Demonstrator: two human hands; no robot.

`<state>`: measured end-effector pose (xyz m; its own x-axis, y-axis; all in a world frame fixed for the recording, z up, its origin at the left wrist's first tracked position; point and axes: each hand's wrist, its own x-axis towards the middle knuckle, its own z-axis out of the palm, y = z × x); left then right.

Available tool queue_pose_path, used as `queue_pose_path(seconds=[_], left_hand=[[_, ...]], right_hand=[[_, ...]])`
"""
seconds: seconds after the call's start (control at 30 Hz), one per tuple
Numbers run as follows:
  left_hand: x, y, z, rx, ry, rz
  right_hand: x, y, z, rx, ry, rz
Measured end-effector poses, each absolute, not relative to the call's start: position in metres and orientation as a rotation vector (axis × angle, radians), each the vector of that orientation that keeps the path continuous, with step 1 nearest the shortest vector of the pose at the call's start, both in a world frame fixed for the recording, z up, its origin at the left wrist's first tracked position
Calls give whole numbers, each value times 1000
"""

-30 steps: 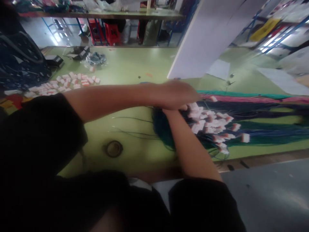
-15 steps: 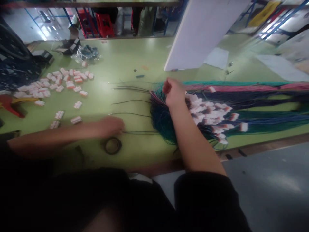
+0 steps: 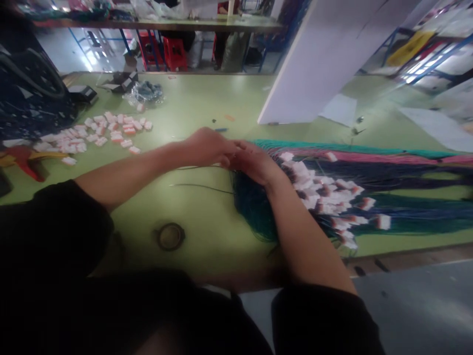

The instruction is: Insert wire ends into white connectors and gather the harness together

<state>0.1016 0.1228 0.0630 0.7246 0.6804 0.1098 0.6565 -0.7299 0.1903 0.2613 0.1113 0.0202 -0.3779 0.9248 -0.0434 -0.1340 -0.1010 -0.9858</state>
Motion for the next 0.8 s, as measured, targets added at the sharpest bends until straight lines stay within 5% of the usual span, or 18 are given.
queue_pose_path(seconds=[0.23, 0.43, 0.8], left_hand=[[97, 133, 59, 2625, 911, 381], [38, 125, 75, 2324, 1256, 543], [-96, 37, 25, 2127, 1715, -77]], right_hand=[[267, 111, 18, -973, -1543, 1691], [263, 114, 11, -1079, -1547, 1588], [254, 115, 19, -1333, -1518, 1444]])
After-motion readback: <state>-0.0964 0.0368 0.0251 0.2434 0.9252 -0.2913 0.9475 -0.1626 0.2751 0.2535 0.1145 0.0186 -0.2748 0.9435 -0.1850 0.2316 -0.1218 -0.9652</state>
